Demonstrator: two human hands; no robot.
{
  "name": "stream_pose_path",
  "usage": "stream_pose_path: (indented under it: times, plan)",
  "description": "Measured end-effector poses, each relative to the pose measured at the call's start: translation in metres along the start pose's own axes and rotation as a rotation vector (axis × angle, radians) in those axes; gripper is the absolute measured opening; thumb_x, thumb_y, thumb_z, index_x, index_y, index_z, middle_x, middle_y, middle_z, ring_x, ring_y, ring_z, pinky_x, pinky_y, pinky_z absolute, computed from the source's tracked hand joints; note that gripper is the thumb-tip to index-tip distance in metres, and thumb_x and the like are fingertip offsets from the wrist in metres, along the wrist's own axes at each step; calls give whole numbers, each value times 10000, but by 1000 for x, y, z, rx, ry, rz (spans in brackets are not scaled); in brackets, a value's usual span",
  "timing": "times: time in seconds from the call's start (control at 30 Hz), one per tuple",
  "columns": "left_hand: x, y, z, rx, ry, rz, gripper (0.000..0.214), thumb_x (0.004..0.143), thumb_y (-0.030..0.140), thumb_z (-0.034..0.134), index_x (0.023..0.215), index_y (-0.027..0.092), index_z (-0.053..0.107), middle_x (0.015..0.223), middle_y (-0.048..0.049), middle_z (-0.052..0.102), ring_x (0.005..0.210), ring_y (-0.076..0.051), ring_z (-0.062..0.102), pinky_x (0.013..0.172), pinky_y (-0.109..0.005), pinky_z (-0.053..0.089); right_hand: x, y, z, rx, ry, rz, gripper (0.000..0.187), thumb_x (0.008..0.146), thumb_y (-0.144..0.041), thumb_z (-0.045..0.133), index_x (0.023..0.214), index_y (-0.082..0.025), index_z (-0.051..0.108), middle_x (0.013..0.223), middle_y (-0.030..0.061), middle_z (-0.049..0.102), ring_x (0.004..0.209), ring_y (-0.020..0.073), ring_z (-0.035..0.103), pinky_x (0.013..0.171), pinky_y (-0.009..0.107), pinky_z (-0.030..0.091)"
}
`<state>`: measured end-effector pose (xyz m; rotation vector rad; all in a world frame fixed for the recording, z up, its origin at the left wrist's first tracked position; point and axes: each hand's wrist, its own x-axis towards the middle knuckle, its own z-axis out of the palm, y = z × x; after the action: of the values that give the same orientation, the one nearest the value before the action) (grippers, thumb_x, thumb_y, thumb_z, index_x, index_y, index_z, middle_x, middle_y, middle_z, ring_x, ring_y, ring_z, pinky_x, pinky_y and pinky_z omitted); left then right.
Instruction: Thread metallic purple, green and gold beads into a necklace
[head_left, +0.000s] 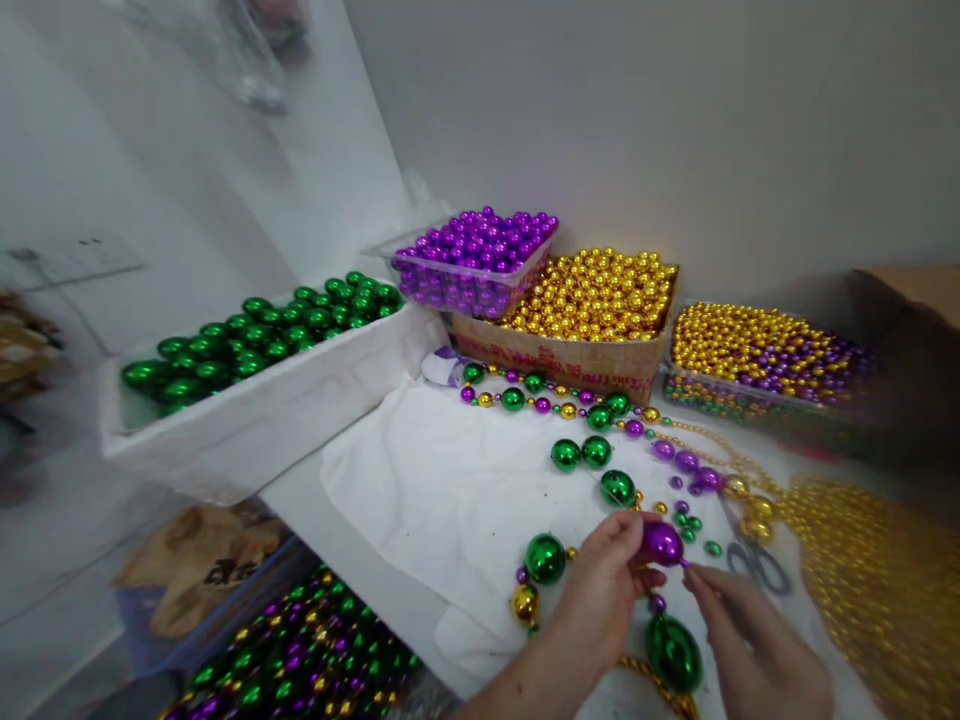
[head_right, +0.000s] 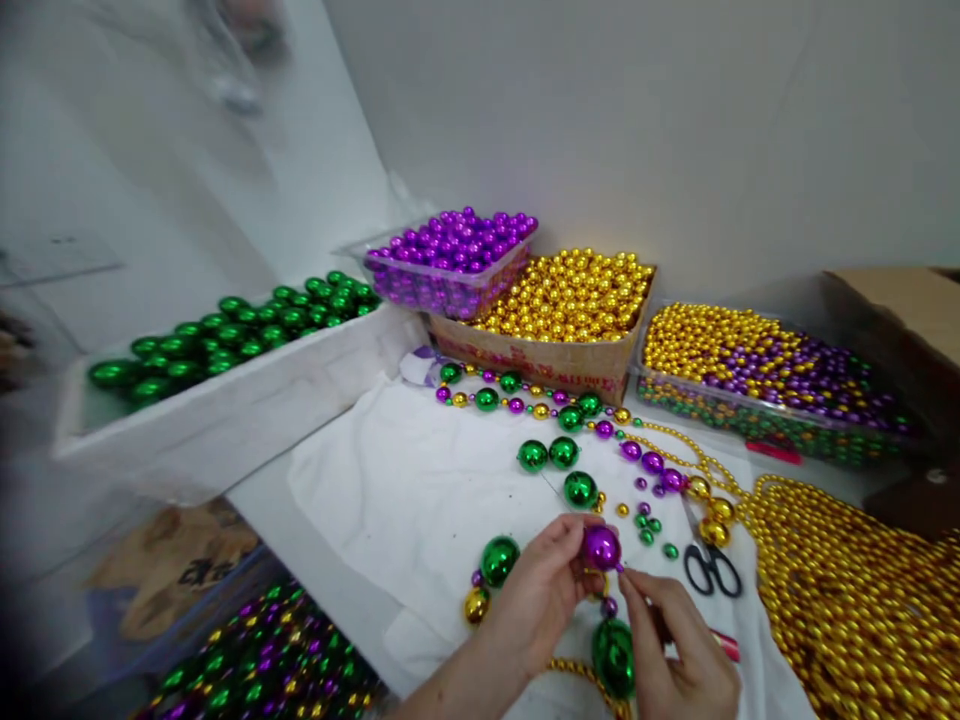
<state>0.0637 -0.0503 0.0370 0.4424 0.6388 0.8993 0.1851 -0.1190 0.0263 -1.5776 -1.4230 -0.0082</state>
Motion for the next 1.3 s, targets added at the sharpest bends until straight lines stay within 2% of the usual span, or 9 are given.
stream_pose_path:
  times: [0.13,0.23,0.37,0.53,0.73,0.93,1.1,1.2,1.3]
  plan:
    - [5,1,6,220,52,147,353,755,455,652,859,121,698,863,-101,655,763,-160,566,688,-258,421,-6,32,-7,72,-199,124,204,818,-377,598,871,-205,693,837,22,716,682,179,692,473,165,522]
    - [9,3,6,386,59,253,295,769,410,636,833,137,728,922,-108,668,845,-188,573,734,-273,425,-9,46,-12,100,-320,173,302,828,-375,587,1066,-198,648,954,47,709,737,180,694,550,187,554]
    - [10,2,12,483,-4,309,265,783,391,611,772,160,740,996,-119,641,930,-221,571,714,-283,458,-6,46,-9,-3,-254,51,446,843,-412,557,1229,-189,552,1134,107,634,864,204,670,614,257,570]
    - [5,2,26,482,-40,359,231,786,368,618,737,178,740,973,-122,631,944,-223,571,746,-301,474,6,37,-2,-106,-161,-158,378,840,-508,506,1020,-225,681,1064,86,657,975,283,605,824,459,492]
    - [4,8,26,469,-75,327,225,817,324,582,802,167,742,1004,-116,649,947,-211,572,740,-285,449,9,28,-14,276,-173,382,294,746,-492,645,785,-213,731,838,67,707,666,209,647,456,266,484]
    - [10,1,16,373,-92,112,253,821,349,575,906,147,700,975,-105,656,862,-184,572,685,-260,444,12,5,-14,696,15,840,278,725,-395,712,831,-139,685,604,30,622,463,91,462,409,201,353]
    - [21,-1,-3,628,-152,82,320,804,330,606,1088,183,626,1027,-95,645,890,-193,573,750,-284,438,28,10,-33,895,233,811,185,722,-308,732,793,-148,670,622,6,593,482,45,407,447,165,317]
    - [22,-7,-10,962,-266,204,396,750,346,676,1114,199,626,1134,-96,612,1038,-232,530,901,-331,392,34,8,-48,961,247,804,166,730,-307,726,794,-172,655,651,-3,579,517,54,438,468,165,353]
    - [14,-20,-11,1251,-463,292,688,622,436,771,1238,229,547,1223,-85,567,1127,-270,480,977,-379,344,30,4,-55,950,213,790,154,755,-295,710,831,-177,646,772,21,607,587,77,502,533,207,445]
